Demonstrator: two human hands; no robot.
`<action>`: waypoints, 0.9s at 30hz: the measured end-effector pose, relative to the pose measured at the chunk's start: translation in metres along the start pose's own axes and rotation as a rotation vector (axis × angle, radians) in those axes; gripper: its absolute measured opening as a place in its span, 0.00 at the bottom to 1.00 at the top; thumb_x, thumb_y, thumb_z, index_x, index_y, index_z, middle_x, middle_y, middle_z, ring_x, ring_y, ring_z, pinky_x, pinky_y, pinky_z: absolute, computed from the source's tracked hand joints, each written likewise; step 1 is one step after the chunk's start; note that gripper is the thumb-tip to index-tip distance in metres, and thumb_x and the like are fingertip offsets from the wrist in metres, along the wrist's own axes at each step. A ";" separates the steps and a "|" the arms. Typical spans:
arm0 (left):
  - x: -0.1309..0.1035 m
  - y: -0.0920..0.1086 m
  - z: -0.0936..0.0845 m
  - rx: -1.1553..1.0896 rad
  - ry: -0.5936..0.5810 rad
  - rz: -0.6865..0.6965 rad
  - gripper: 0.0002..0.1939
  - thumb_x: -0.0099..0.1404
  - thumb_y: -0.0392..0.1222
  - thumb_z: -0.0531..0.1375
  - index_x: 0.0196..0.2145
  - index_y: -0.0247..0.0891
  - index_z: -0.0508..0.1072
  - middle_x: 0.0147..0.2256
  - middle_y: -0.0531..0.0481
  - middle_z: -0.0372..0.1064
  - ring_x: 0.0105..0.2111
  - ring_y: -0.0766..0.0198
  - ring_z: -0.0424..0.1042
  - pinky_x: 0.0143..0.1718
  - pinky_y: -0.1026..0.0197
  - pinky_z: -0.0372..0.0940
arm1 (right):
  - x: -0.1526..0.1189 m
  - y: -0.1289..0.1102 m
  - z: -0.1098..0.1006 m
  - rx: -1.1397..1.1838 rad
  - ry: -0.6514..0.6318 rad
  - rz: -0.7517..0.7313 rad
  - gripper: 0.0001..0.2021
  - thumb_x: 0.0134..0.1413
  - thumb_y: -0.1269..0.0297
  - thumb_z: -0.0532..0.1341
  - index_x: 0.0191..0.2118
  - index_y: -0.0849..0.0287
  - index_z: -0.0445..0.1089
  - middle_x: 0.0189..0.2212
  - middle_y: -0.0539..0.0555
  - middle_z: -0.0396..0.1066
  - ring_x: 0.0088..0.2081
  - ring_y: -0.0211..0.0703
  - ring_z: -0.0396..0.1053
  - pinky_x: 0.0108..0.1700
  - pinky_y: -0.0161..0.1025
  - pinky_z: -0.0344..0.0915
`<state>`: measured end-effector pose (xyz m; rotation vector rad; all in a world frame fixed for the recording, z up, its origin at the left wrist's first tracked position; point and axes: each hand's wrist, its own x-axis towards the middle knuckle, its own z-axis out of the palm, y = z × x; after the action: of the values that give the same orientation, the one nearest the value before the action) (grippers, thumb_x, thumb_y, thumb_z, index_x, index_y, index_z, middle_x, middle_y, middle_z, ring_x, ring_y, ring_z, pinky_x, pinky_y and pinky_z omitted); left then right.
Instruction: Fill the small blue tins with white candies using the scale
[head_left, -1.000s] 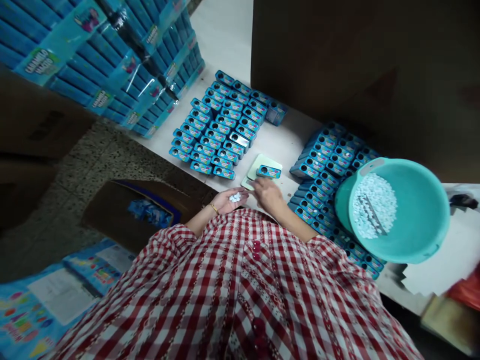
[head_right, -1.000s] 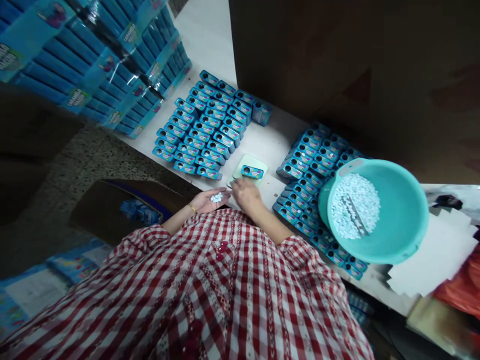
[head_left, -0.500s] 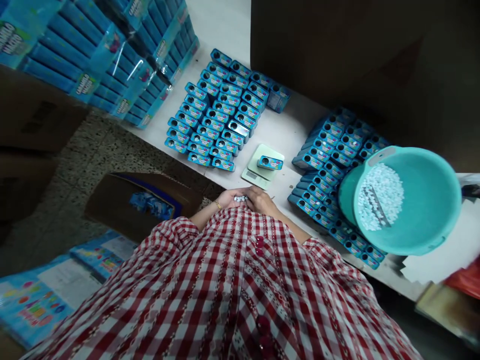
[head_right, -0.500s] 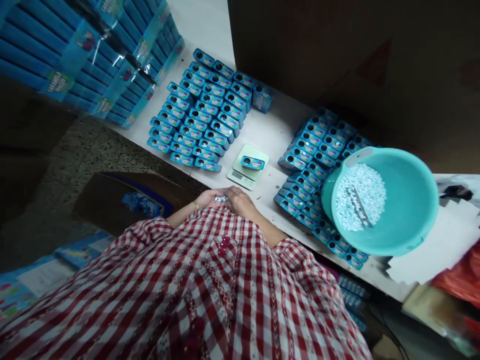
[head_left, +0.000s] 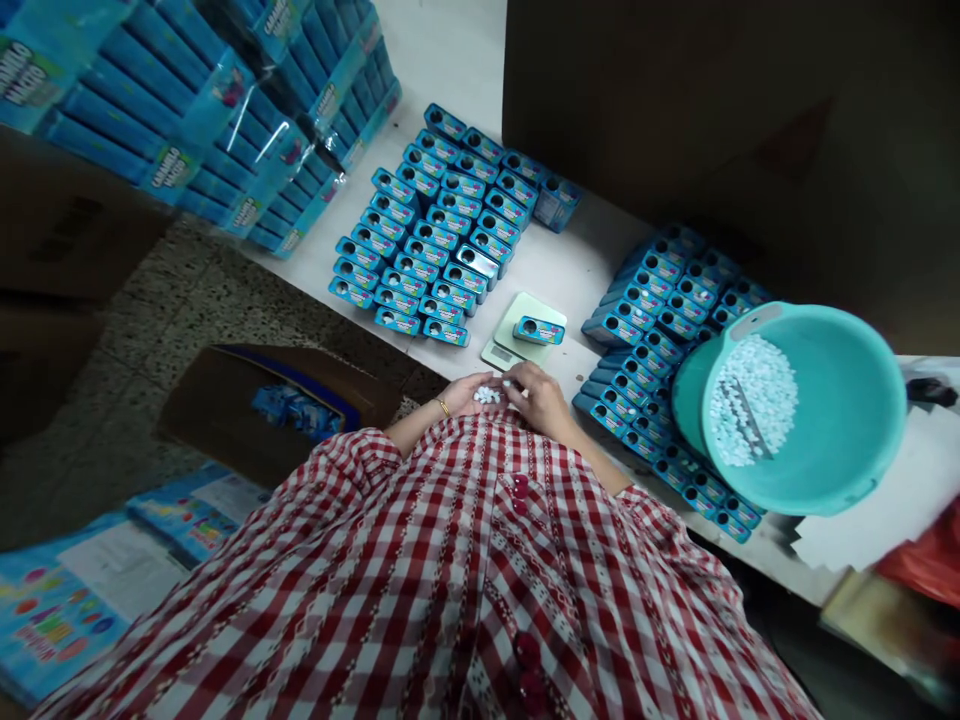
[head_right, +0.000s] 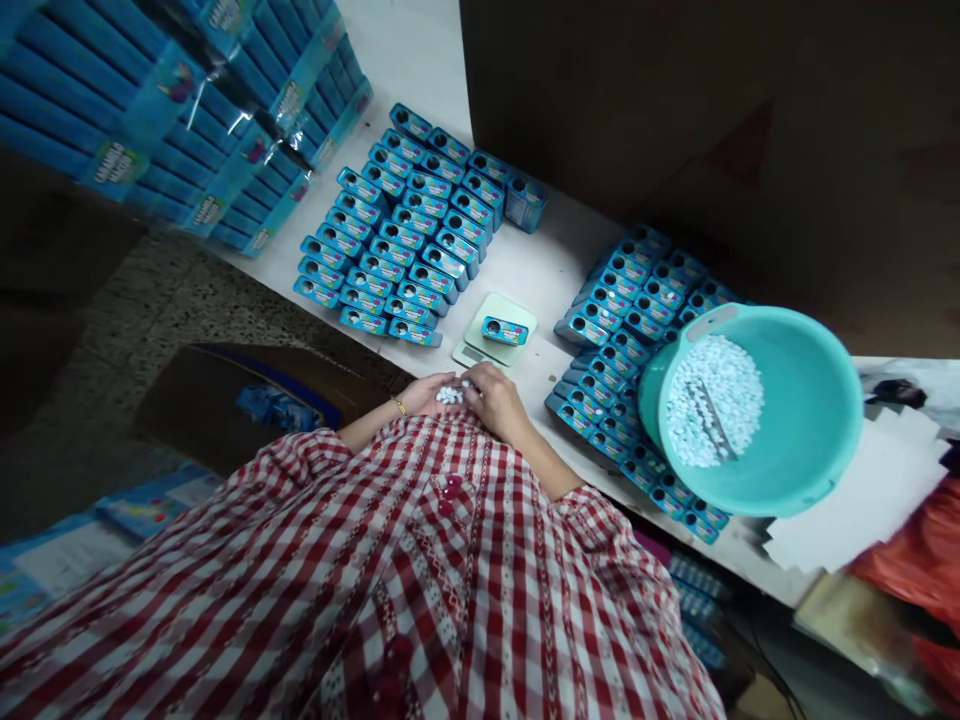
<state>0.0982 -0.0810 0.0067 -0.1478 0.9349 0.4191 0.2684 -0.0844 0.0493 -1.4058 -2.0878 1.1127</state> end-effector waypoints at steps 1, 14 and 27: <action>0.000 0.001 0.000 0.006 0.009 0.005 0.16 0.68 0.38 0.48 0.36 0.27 0.74 0.27 0.41 0.73 0.28 0.62 0.73 0.36 0.59 0.67 | 0.006 0.001 -0.007 -0.042 0.050 0.016 0.11 0.57 0.68 0.53 0.42 0.58 0.70 0.39 0.56 0.70 0.43 0.42 0.68 0.46 0.39 0.65; -0.007 0.008 -0.006 0.008 0.054 0.060 0.18 0.68 0.37 0.46 0.37 0.25 0.74 0.30 0.37 0.75 0.33 0.60 0.75 0.38 0.59 0.67 | 0.054 0.030 -0.032 -0.292 0.167 0.119 0.14 0.58 0.69 0.50 0.44 0.60 0.70 0.42 0.59 0.70 0.45 0.45 0.67 0.49 0.40 0.63; -0.008 0.011 -0.013 -0.163 0.179 0.193 0.14 0.65 0.34 0.49 0.35 0.27 0.74 0.29 0.41 0.74 0.31 0.64 0.74 0.37 0.62 0.67 | 0.024 0.073 -0.048 -0.132 0.566 0.140 0.09 0.54 0.65 0.56 0.37 0.59 0.72 0.33 0.54 0.71 0.36 0.42 0.68 0.38 0.40 0.67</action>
<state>0.0796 -0.0775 0.0059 -0.2477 1.0959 0.6691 0.3346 -0.0307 0.0192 -1.7071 -1.6933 0.5339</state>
